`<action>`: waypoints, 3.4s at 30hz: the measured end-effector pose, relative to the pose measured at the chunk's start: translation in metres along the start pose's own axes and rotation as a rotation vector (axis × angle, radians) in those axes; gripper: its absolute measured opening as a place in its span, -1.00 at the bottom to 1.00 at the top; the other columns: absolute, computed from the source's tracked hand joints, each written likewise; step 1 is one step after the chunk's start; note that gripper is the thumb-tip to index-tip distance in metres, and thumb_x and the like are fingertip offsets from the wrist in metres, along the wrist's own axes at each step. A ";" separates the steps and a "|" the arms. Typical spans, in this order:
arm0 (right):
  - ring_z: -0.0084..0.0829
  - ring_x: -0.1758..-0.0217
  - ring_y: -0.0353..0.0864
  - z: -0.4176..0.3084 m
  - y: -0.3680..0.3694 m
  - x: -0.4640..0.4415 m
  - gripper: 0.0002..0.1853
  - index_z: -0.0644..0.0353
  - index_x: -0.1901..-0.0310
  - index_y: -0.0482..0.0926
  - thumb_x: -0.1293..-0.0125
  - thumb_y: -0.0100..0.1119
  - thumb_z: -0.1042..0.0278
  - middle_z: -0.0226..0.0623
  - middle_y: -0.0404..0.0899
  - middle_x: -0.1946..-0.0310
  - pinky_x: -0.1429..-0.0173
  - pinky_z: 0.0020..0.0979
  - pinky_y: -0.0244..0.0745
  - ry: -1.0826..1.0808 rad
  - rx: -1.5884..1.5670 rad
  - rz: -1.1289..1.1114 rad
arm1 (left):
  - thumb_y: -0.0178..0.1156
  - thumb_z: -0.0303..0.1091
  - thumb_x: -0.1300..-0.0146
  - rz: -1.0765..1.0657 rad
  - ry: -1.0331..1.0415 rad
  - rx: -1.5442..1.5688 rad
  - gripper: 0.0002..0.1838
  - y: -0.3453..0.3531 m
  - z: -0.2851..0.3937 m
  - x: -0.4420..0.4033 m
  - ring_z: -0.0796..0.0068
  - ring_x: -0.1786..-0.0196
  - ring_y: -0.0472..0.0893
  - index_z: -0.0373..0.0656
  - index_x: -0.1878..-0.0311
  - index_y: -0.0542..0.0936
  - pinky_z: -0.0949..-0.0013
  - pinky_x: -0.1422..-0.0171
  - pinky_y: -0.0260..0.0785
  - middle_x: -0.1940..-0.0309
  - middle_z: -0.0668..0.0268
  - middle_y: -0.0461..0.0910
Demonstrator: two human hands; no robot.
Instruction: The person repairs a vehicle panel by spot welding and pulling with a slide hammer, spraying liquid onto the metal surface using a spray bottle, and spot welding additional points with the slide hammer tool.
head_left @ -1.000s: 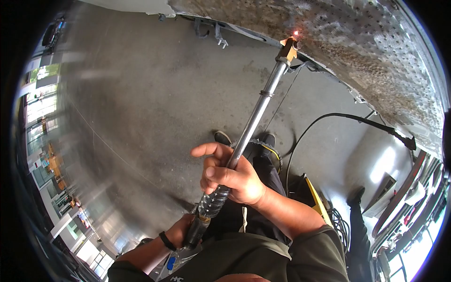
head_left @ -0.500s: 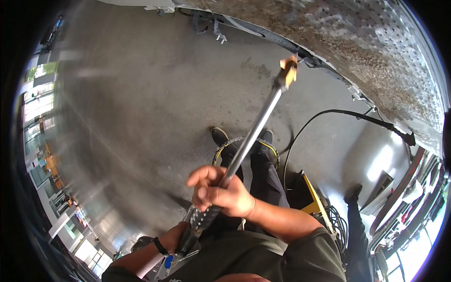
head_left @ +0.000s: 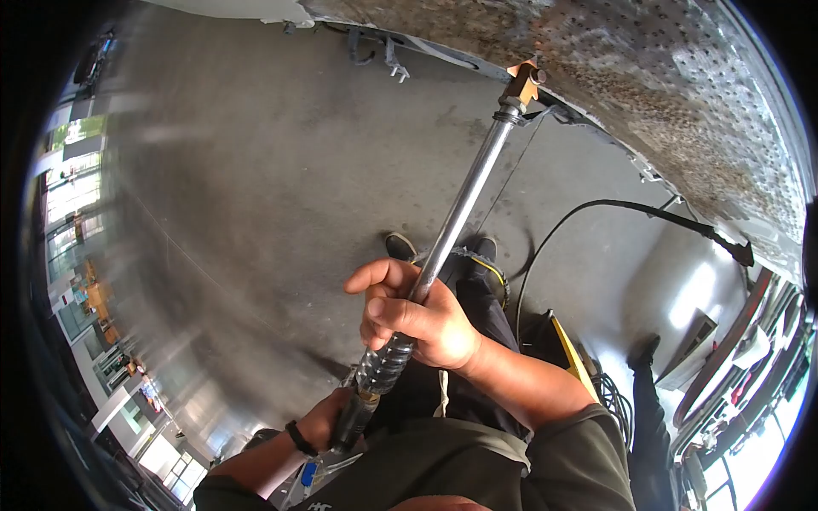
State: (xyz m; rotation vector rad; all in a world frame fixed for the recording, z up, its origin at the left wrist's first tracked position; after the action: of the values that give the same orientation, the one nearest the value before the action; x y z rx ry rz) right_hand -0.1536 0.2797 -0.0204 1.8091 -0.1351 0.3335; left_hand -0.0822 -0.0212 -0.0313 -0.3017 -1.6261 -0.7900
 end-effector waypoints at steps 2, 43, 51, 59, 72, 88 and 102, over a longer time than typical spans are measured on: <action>-0.46 0.34 0.63 0.000 -0.001 -0.001 -0.62 0.38 -0.23 0.50 -0.43 0.20 0.45 -0.37 0.56 0.43 0.11 -0.34 0.55 -0.011 0.002 -0.006 | -0.24 0.29 -0.64 0.031 -0.029 0.074 -0.33 0.001 -0.001 0.001 0.15 0.38 0.73 -0.12 -0.05 0.64 0.11 0.20 0.66 0.37 0.12 0.73; -0.54 0.31 0.62 0.009 -0.001 0.000 -0.66 0.34 -0.19 0.54 -0.48 0.24 0.37 -0.41 0.57 0.39 0.10 -0.44 0.55 -0.029 -0.032 -0.026 | -0.25 0.25 -0.66 0.177 -0.053 0.134 -0.35 -0.005 -0.008 0.006 0.17 0.39 0.73 -0.12 -0.06 0.63 0.12 0.24 0.65 0.40 0.15 0.71; -0.46 0.34 0.64 0.004 -0.001 -0.005 -0.69 0.36 -0.17 0.54 -0.46 0.21 0.44 -0.36 0.60 0.42 0.11 -0.34 0.53 -0.037 -0.027 -0.001 | -0.23 0.22 -0.67 0.072 -0.061 0.209 -0.39 -0.008 -0.003 0.005 0.20 0.39 0.74 -0.12 -0.09 0.61 0.16 0.24 0.67 0.40 0.15 0.71; -0.46 0.32 0.65 0.002 -0.002 -0.003 -0.67 0.36 -0.20 0.53 -0.46 0.21 0.46 -0.36 0.60 0.41 0.09 -0.33 0.55 -0.024 -0.049 0.001 | -0.13 0.09 -0.69 0.055 0.054 -0.092 -0.52 -0.004 0.016 0.010 0.21 0.39 0.74 -0.12 -0.12 0.57 0.15 0.24 0.68 0.38 0.16 0.70; -0.36 0.37 0.68 -0.154 -0.040 -0.057 -0.40 0.31 -0.43 0.43 -0.50 0.18 0.10 -0.31 0.63 0.48 0.04 -0.23 0.61 -0.416 -0.244 -0.156 | -0.15 0.05 -0.65 0.052 -0.098 0.224 -0.50 -0.021 0.008 0.038 0.33 0.45 0.74 -0.18 -0.11 0.60 0.27 0.34 0.69 0.46 0.23 0.66; -0.54 0.31 0.64 0.012 0.008 -0.004 -0.58 0.34 -0.27 0.47 -0.41 0.21 0.52 -0.41 0.57 0.35 0.09 -0.44 0.57 -0.162 -0.105 0.004 | -0.03 -0.05 -0.63 0.030 -0.130 0.246 -0.64 -0.014 0.010 0.016 0.33 0.47 0.69 -0.17 -0.03 0.56 0.26 0.40 0.61 0.39 0.27 0.64; -0.56 0.26 0.67 0.005 -0.001 -0.001 -0.60 0.29 -0.28 0.48 -0.46 0.22 0.47 -0.43 0.60 0.28 0.08 -0.48 0.56 -0.117 -0.070 -0.030 | 0.01 -0.02 -0.58 0.065 -0.140 0.311 -0.61 -0.012 -0.006 0.001 0.26 0.41 0.73 -0.16 -0.10 0.57 0.22 0.30 0.65 0.39 0.20 0.68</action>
State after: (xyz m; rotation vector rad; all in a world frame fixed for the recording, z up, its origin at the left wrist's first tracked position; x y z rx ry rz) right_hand -0.1532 0.2753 -0.0226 1.7599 -0.1991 0.1988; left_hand -0.0851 -0.0343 -0.0344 -0.1893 -1.8321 -0.4645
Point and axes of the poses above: each hand's wrist, its own x-axis away from the middle knuckle, its own y-axis out of the palm, z = x × y, the point moved 8 cm from there along -x, towards the middle knuckle
